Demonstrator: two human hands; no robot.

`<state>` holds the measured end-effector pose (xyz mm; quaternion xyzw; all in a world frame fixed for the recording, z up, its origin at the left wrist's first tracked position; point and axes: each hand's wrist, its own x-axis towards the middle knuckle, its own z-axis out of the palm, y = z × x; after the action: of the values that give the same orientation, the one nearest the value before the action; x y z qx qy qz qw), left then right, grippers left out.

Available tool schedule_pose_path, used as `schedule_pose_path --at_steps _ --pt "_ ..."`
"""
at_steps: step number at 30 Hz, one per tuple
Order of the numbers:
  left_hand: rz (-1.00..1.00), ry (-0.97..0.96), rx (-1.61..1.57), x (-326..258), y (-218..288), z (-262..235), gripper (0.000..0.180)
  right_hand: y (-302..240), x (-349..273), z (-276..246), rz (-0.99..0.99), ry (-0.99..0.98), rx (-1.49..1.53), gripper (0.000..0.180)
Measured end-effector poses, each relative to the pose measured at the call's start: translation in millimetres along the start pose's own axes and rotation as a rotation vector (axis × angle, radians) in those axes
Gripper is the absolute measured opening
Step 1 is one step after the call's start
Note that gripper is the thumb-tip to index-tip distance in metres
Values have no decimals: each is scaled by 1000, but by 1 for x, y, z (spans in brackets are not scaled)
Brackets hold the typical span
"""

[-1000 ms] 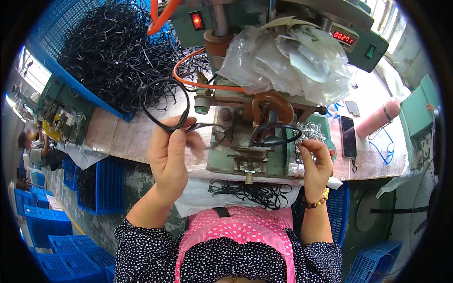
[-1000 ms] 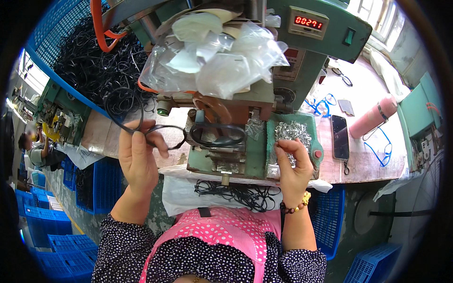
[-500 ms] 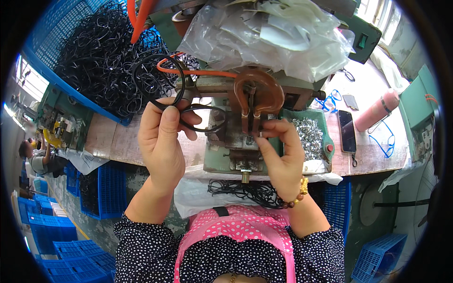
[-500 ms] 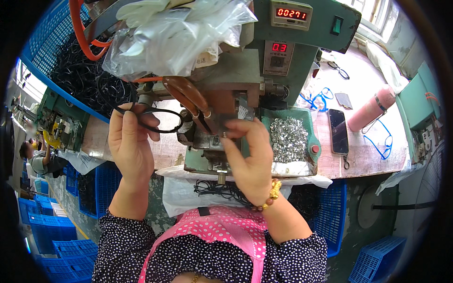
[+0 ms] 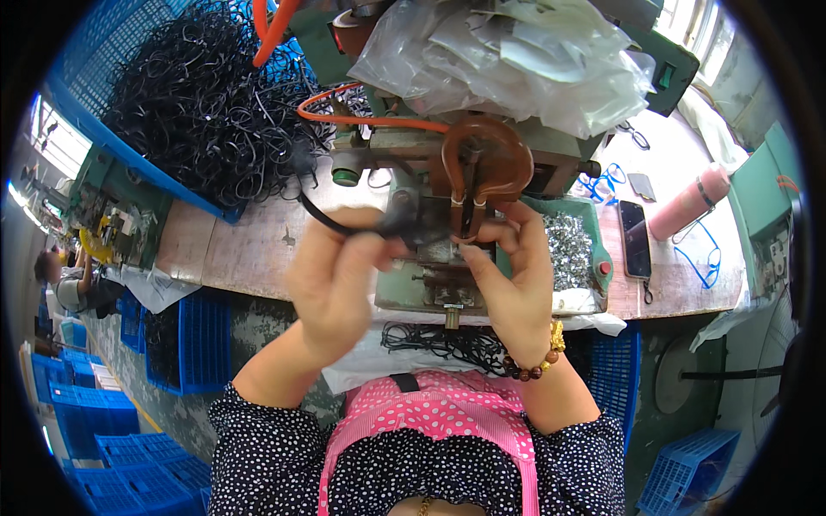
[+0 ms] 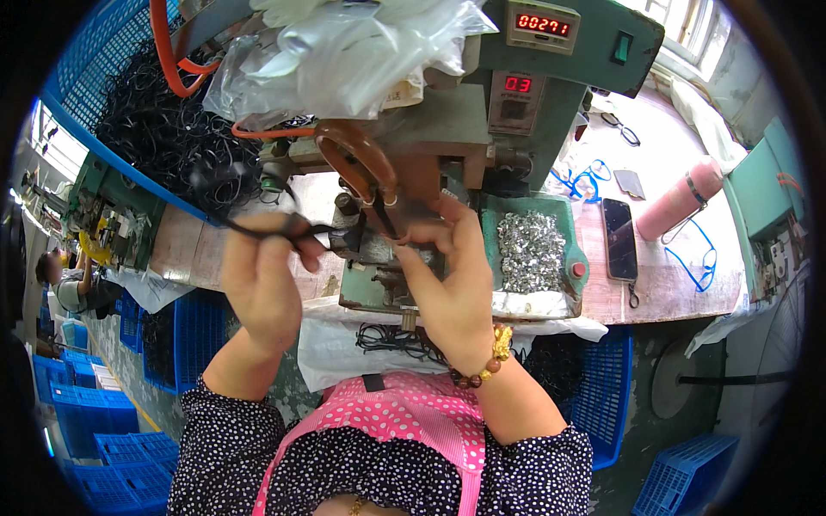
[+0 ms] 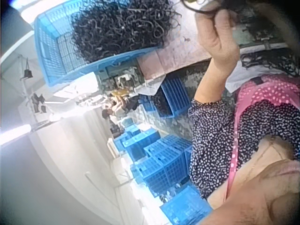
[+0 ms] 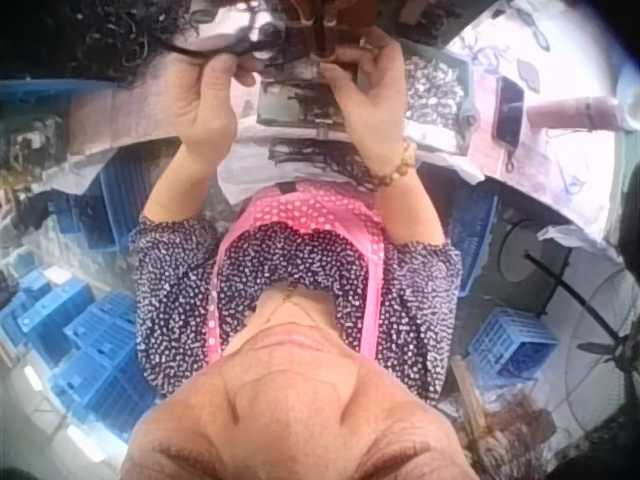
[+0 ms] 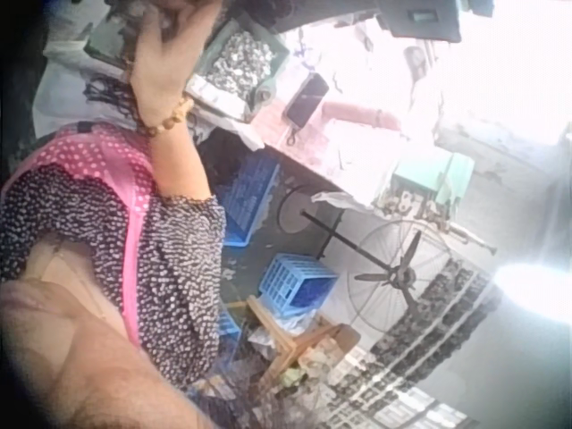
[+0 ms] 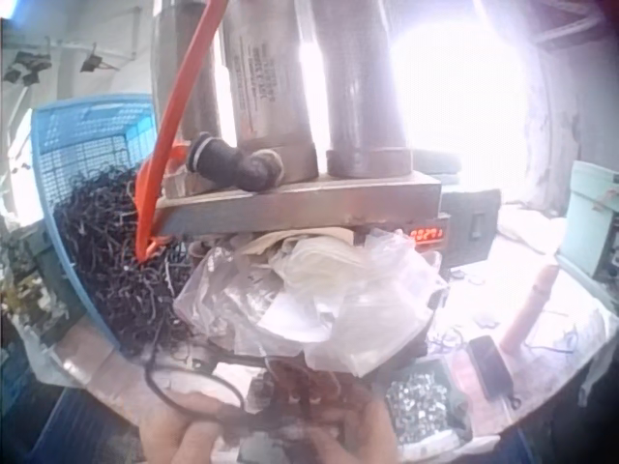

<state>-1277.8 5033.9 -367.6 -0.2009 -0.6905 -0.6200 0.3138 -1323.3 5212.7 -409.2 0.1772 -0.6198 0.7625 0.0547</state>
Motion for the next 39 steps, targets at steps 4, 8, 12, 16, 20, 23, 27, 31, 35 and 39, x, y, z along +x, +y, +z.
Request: schedule_pose_path --at_steps 4,8,12,16,20,23,27,31,35,39 --pt "-34 -210 168 -7 -10 17 16 -2 -2 -20 -4 -40 -5 42" --pt "-105 -227 188 -3 -21 27 16 -1 -2 -41 -20 89 -76 34" --pt "-150 -205 173 -2 -27 31 16 5 -7 -78 -175 240 -212 28" --pt "-15 -242 257 -6 -33 28 18 33 -14 -117 -257 463 -479 24" --pt "-1 -224 249 -12 -36 28 21 57 -26 -131 31 349 -620 21" --pt "-2 -217 200 -10 -35 30 21 61 -26 -126 -236 99 -1075 21" --pt "88 -224 260 0 -27 30 21 61 -15 -113 -267 78 -1151 10" --pt "213 -170 357 -2 -29 20 25 66 -12 -110 -272 148 -1057 10" --pt "194 95 565 -15 -77 -12 25 78 -19 -106 -203 324 -885 6" --pt "-220 43 763 -2 -190 -50 25 82 -21 -107 -255 349 -850 7"
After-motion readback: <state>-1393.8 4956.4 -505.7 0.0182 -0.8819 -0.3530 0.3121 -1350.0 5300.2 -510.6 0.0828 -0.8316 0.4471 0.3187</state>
